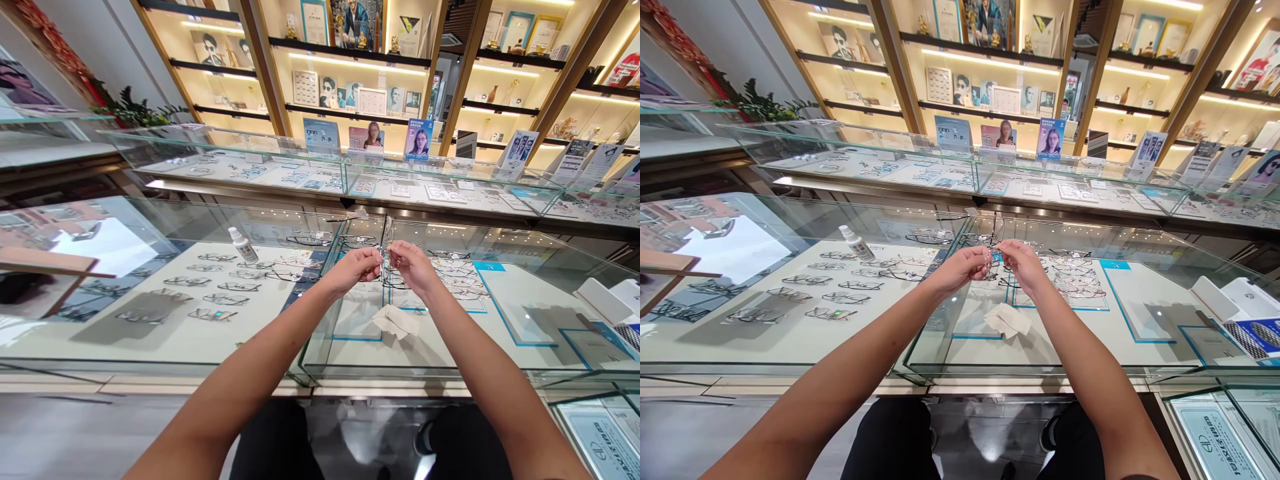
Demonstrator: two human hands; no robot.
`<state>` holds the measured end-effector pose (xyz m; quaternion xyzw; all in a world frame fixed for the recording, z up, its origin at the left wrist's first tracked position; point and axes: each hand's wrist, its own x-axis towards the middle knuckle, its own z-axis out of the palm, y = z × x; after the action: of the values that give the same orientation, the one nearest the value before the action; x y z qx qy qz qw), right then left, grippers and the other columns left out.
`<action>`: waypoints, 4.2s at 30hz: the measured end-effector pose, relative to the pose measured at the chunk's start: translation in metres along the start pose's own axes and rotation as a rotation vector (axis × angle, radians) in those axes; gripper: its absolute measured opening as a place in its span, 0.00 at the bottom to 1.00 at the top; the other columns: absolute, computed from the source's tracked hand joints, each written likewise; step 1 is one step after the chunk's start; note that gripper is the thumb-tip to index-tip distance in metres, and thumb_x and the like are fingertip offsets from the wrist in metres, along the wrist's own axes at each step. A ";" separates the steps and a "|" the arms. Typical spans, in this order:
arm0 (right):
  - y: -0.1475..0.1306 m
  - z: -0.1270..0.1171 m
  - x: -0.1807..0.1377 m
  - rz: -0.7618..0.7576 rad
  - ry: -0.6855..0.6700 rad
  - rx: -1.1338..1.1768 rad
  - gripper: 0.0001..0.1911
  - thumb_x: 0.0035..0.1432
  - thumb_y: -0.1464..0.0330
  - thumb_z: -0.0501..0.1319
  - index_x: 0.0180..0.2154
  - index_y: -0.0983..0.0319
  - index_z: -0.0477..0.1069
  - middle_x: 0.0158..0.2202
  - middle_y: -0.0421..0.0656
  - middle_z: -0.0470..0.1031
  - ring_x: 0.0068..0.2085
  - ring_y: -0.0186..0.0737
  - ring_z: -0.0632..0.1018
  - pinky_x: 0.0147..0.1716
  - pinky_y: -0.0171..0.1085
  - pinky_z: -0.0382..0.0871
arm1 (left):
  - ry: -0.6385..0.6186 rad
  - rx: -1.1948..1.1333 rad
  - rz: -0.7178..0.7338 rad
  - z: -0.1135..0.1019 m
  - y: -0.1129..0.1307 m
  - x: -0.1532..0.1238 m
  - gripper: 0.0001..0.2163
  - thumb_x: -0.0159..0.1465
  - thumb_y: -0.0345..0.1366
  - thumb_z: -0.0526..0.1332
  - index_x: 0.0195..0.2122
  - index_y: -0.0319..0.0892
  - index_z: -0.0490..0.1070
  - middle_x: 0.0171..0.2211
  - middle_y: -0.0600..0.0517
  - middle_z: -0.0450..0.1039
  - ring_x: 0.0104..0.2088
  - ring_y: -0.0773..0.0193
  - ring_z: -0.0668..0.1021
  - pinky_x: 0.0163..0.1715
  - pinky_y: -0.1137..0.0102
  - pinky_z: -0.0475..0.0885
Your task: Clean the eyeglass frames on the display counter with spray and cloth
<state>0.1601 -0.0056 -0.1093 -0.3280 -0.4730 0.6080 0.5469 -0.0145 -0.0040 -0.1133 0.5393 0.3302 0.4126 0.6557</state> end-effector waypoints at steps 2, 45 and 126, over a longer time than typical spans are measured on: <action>0.002 -0.002 0.001 -0.018 0.006 -0.009 0.11 0.46 0.59 0.75 0.27 0.58 0.79 0.25 0.37 0.70 0.30 0.33 0.64 0.31 0.37 0.58 | 0.011 -0.005 0.002 0.000 0.000 0.000 0.22 0.48 0.47 0.78 0.27 0.41 0.67 0.20 0.58 0.66 0.19 0.75 0.66 0.20 0.77 0.54; -0.029 -0.028 0.004 -0.539 0.292 -0.199 0.15 0.50 0.57 0.75 0.31 0.56 0.75 0.34 0.41 0.83 0.44 0.43 0.81 0.50 0.44 0.72 | 1.841 0.485 0.403 -0.134 0.027 0.009 0.17 0.65 0.29 0.66 0.46 0.46 0.57 0.54 0.43 0.66 0.57 0.55 0.71 0.61 0.60 0.65; -0.007 0.009 -0.010 -0.226 -0.011 -0.174 0.15 0.53 0.56 0.71 0.29 0.55 0.70 0.31 0.39 0.82 0.39 0.42 0.76 0.48 0.42 0.70 | -0.008 0.874 0.435 -0.011 0.006 -0.007 0.28 0.65 0.64 0.54 0.22 0.43 0.60 0.20 0.55 0.61 0.25 0.66 0.63 0.30 0.69 0.55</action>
<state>0.1567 -0.0179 -0.1010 -0.3153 -0.5608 0.5012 0.5787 -0.0282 -0.0053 -0.1093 0.8223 0.3495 0.3605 0.2679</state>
